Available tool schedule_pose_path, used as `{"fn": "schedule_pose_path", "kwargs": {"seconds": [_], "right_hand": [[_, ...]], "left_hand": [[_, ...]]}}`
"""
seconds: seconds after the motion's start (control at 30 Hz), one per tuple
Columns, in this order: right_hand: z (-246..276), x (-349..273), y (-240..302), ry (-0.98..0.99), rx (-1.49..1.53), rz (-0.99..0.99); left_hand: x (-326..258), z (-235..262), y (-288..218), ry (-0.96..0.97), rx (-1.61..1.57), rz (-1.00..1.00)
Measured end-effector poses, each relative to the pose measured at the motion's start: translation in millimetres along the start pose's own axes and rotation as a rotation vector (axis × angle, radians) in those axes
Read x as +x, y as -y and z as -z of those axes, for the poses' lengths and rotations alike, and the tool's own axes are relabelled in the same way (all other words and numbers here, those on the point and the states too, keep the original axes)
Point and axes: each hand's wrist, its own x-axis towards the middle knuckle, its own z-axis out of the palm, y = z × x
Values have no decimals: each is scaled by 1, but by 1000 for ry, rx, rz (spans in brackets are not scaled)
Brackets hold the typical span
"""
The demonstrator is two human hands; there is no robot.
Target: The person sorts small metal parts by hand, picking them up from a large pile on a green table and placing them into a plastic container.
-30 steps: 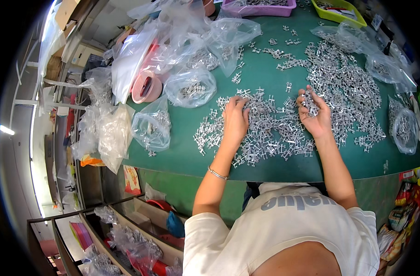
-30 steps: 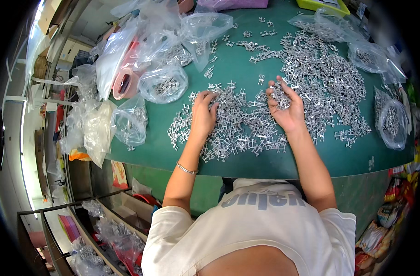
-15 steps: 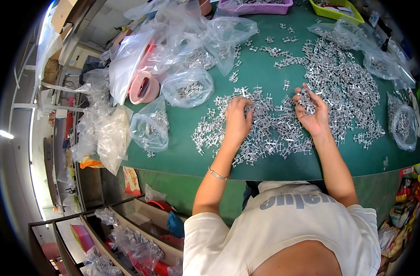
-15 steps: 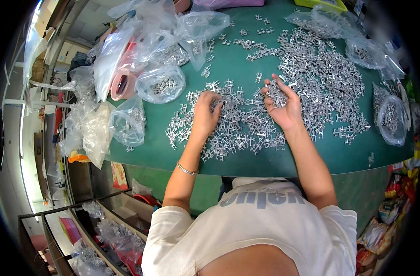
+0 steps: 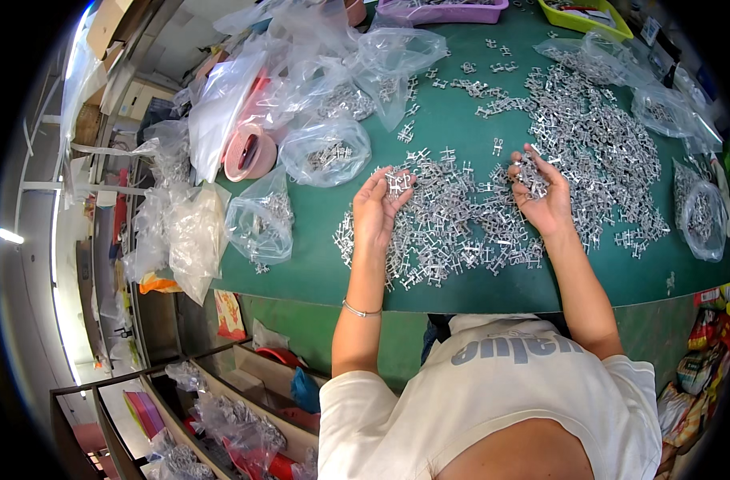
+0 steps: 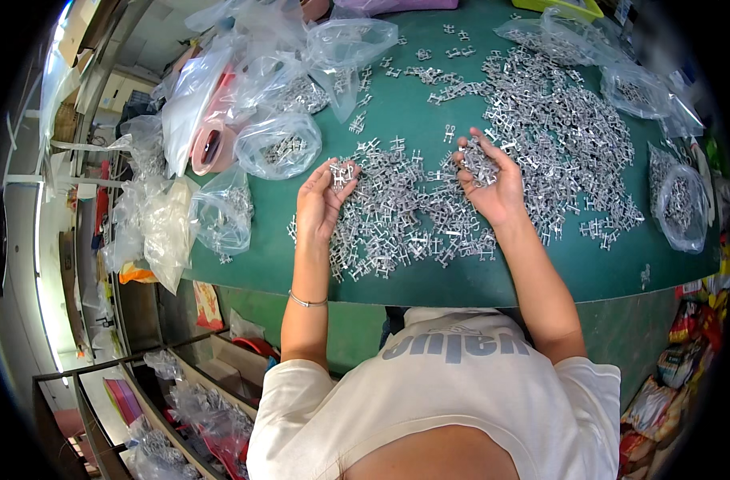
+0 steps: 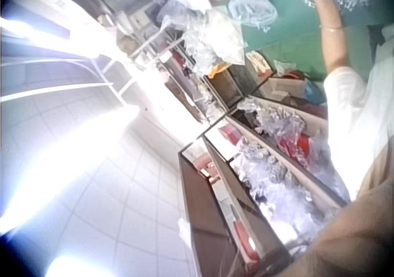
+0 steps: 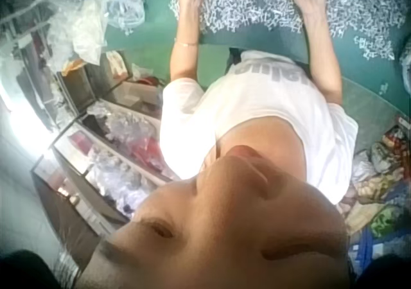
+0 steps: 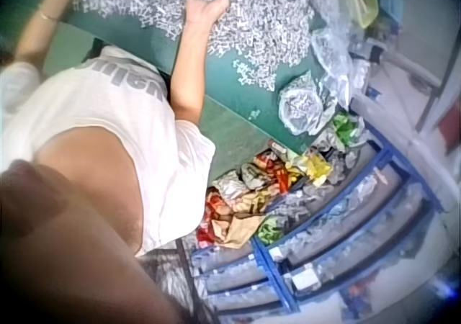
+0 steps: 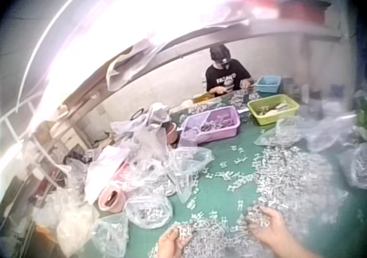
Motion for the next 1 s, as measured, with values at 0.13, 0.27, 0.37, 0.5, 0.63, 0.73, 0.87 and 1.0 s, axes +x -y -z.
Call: {"fn": "schedule_pose_path", "kwargs": {"seconds": [0.13,0.27,0.37,0.5,0.63,0.73,0.87,1.0], "right_hand": [[-1,-1,0,-5,-14,-2],[-1,0,0,-12,-21,4],[-3,-1,-1,-20,-18,4],[-4,-2,-1,-24,-15,5],[-6,-2,-1,-39,-33,8],[-5,-2,0,-39,-38,10],[-5,-2,0,-39,-42,16],[-4,-2,-1,-46,-38,13]], "left_hand": [[-4,-3,-1,26,33,-2],[-5,-1,-2,75,24,-5],[-7,1,-3,81,53,-1],[-8,1,-1,5,316,-143],[-3,6,9,-87,650,-498],[-5,-1,10,-106,874,-463],[2,5,10,-151,1394,-678],[10,18,6,-159,1443,-633]]}}
